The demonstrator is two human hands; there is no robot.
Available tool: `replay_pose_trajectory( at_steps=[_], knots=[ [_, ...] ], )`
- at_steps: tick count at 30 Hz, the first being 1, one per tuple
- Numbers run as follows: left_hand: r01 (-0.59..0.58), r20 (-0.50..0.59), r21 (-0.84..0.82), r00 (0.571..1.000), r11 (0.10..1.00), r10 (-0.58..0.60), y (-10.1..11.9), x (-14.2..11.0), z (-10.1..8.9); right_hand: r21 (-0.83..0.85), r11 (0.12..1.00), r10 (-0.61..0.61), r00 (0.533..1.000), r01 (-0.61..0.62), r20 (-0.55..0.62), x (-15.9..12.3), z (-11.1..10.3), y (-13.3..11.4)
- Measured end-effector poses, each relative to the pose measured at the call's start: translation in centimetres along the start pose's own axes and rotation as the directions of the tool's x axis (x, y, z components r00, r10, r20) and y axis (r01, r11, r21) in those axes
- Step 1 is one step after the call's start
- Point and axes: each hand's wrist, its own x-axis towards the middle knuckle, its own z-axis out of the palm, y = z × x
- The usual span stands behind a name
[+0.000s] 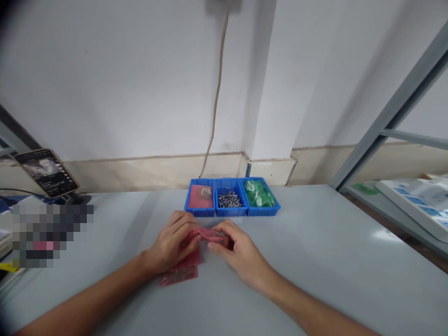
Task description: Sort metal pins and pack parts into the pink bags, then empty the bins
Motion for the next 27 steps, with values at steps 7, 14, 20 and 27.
replay_pose_trajectory(
  at_steps=[7, 14, 20, 27],
  knots=[
    [-0.028, 0.009, -0.023, 1.0, 0.999, 0.028, -0.1, 0.0, 0.0, 0.093, 0.99, 0.103, 0.995, -0.102, -0.005, -0.1, 0.3, 0.4],
    [-0.014, 0.031, -0.067, 0.999, 0.998, 0.016, -0.1, 0.2, -0.4, 0.166, 0.981, 0.105, 0.994, -0.101, -0.016, 0.2, 0.3, 0.7],
    [-0.029, 0.054, -0.068, 0.998, 0.997, 0.033, -0.1, 0.2, -0.7, 0.253, 0.964, 0.106, 0.992, -0.087, -0.065, 0.5, 0.0, 0.5],
    [-0.084, 0.081, -0.066, 0.993, 0.994, 0.089, -0.2, 0.2, -0.9, 0.336, 0.932, 0.179, 0.977, -0.133, -0.111, 0.6, 0.0, -0.3]
  ],
)
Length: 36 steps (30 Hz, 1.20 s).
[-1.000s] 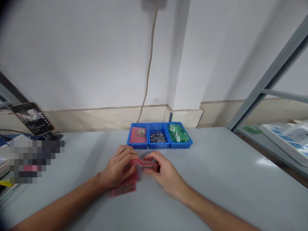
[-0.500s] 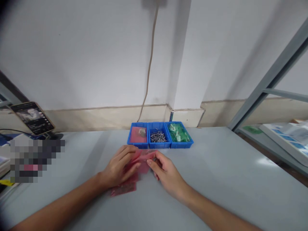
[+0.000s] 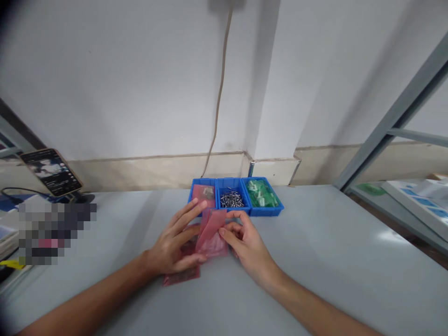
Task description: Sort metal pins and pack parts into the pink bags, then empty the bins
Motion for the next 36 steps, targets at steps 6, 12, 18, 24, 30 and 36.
replay_pose_trajectory(
  at_steps=[6, 12, 18, 24, 30, 36],
  knots=[
    [-0.021, 0.013, 0.043, 1.0, 0.999, 0.02, -0.03, 0.08, -0.17, 0.016, 1.0, -0.002, 1.0, 0.001, 0.027, -0.02, -0.14, -0.15],
    [-0.027, -0.007, 0.05, 1.0, 0.998, 0.028, -0.17, -0.09, -0.24, 0.024, 1.0, -0.002, 0.999, 0.001, 0.053, -0.19, -0.29, -0.31],
    [-0.026, -0.01, 0.046, 1.0, 0.999, 0.027, -0.44, -0.46, -0.13, 0.04, 0.999, -0.005, 0.996, 0.001, 0.085, -0.25, -0.56, -0.35],
    [-0.005, -0.001, 0.019, 1.0, 1.0, 0.005, -0.57, -0.52, -0.09, 0.027, 1.0, 0.011, 0.998, -0.012, 0.06, -0.21, -0.45, -0.06],
    [-0.008, -0.003, -0.007, 1.0, 1.0, 0.008, -0.49, -0.19, -0.16, -0.005, 1.0, -0.01, 0.999, 0.01, -0.031, -0.13, -0.4, -0.37],
    [0.052, 0.025, -0.012, 0.998, 0.999, -0.051, -0.29, -0.17, 0.5, -0.027, 1.0, 0.008, 1.0, -0.008, -0.01, -0.04, -0.53, -0.25]
  ],
)
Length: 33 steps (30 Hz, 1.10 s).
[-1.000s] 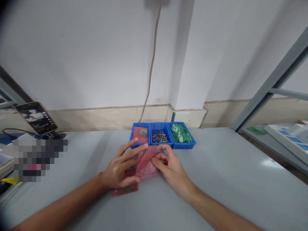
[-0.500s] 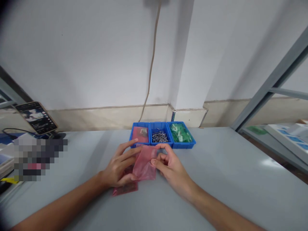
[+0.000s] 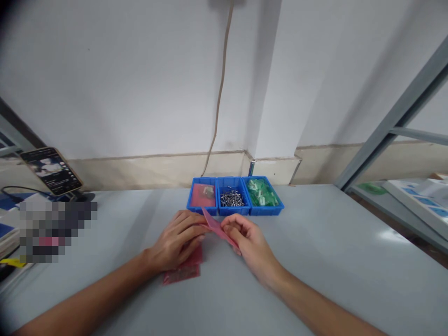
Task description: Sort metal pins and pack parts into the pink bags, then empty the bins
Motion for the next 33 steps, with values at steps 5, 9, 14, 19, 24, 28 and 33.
replay_pose_trajectory(
  at_steps=[5, 9, 14, 19, 24, 28, 33],
  knots=[
    [0.131, -0.127, -0.064, 0.982, 0.989, -0.139, -0.23, -0.55, 1.1, 0.065, 0.997, 0.044, 0.998, -0.047, 0.041, -0.12, 0.35, -0.14],
    [0.161, -0.099, -0.047, 0.981, 0.986, -0.165, -0.24, -0.56, 1.01, 0.089, 0.995, 0.031, 0.999, -0.034, 0.034, -0.02, 0.33, -0.43],
    [0.05, -0.064, 0.064, 0.997, 0.997, -0.046, -0.16, -0.29, 0.61, 0.006, 1.0, -0.005, 0.999, 0.004, 0.035, -0.02, 0.21, -0.19],
    [0.112, -0.114, 0.093, 0.988, 0.989, -0.101, 0.08, -0.25, 0.37, -0.082, 0.994, -0.068, 0.994, 0.075, 0.08, -0.23, 0.03, 0.32],
    [0.061, -0.082, 0.005, 0.995, 0.998, -0.06, -0.02, -0.16, 0.31, -0.198, 0.961, -0.176, 0.979, 0.193, 0.1, -0.35, -0.1, 0.13],
    [0.005, -0.044, 0.044, 0.999, 0.999, -0.003, -0.22, -0.2, 0.29, -0.243, 0.942, -0.219, 0.972, 0.234, 0.086, -0.37, 0.0, 0.09],
    [-0.005, -0.046, 0.056, 0.999, 0.998, 0.007, -0.17, -0.19, 0.26, -0.255, 0.934, -0.234, 0.968, 0.248, 0.086, -0.52, 0.19, 0.14]
  ],
)
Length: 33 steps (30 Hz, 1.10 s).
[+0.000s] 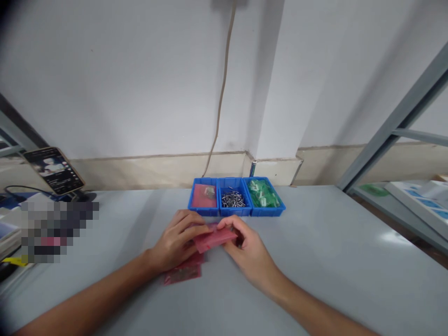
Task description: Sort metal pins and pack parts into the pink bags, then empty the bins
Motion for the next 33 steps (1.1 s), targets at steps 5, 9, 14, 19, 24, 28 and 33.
replay_pose_trajectory(
  at_steps=[5, 9, 14, 19, 24, 28, 33],
  knots=[
    [0.014, -0.02, -0.003, 1.0, 1.0, -0.015, 0.09, 0.05, 0.29, -0.121, 0.993, -0.013, 1.0, 0.01, -0.025, -0.15, -0.11, 0.16],
    [0.004, -0.03, 0.005, 1.0, 1.0, -0.004, 0.11, 0.11, 0.31, -0.209, 0.975, -0.089, 0.995, 0.079, -0.04, -0.08, -0.18, 0.36],
    [-0.007, -0.015, 0.0, 1.0, 1.0, 0.007, 0.17, 0.18, 0.11, -0.201, 0.973, -0.118, 0.993, 0.112, -0.019, 0.08, -0.08, 0.11],
    [-0.011, -0.013, -0.005, 1.0, 1.0, 0.011, 0.13, -0.03, 0.2, -0.21, 0.971, -0.118, 0.993, 0.113, -0.016, 0.13, 0.07, 0.09],
    [-0.004, -0.015, -0.006, 1.0, 1.0, 0.003, 0.2, -0.07, 0.39, -0.214, 0.97, -0.115, 0.993, 0.113, 0.004, 0.06, 0.14, 0.24],
    [-0.007, -0.046, 0.011, 0.999, 1.0, 0.007, 0.38, 0.25, 0.38, -0.194, 0.978, -0.083, 0.996, 0.077, -0.021, -0.03, 0.09, 0.49],
    [0.038, -0.043, 0.045, 0.998, 0.998, -0.036, 0.44, 0.32, 0.31, -0.102, 0.994, -0.046, 0.996, 0.038, -0.073, 0.25, -0.05, 0.87]
  ],
)
